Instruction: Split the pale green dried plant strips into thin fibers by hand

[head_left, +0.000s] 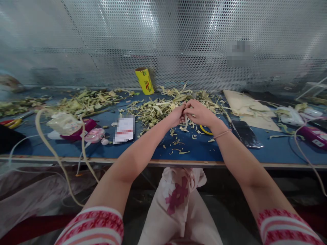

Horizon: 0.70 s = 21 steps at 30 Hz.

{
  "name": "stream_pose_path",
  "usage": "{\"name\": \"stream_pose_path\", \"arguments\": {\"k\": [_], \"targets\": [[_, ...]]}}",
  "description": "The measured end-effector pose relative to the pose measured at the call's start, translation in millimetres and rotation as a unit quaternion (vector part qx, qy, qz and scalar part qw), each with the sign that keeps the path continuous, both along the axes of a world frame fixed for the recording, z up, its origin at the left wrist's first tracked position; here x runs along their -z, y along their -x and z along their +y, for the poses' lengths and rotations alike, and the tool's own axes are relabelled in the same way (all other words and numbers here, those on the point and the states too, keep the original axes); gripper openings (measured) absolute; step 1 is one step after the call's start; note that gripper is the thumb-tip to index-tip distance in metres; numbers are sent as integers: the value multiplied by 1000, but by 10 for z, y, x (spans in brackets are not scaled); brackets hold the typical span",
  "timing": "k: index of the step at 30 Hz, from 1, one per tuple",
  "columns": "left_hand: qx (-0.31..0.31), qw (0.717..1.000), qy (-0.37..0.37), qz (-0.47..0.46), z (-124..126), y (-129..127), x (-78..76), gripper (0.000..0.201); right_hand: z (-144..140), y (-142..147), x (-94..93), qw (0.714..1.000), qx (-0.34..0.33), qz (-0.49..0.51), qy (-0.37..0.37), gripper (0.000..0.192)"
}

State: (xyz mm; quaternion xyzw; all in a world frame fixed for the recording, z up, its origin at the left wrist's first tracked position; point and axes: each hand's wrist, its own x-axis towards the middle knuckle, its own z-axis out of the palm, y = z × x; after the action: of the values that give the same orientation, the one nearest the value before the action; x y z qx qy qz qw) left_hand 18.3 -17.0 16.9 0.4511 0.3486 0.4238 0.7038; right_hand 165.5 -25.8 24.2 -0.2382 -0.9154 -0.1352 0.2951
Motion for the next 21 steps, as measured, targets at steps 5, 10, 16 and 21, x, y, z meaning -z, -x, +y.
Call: {"name": "stream_pose_path", "arguments": {"k": [5,10,16,21], "targets": [[-20,998,-46,-41,49,-8,50,42,-12,25,0,999,-1,29,21,15],[-34,993,-90,-62,3,-5,21,46,-21,96,-4,988,-8,137,77,21],[-25,982,-184,-31,66,0,92,49,14,173,28,902,44,374,209,32],[-40,976,-216,4,107,19,135,42,50,192,1,810,1,487,327,36]]}}
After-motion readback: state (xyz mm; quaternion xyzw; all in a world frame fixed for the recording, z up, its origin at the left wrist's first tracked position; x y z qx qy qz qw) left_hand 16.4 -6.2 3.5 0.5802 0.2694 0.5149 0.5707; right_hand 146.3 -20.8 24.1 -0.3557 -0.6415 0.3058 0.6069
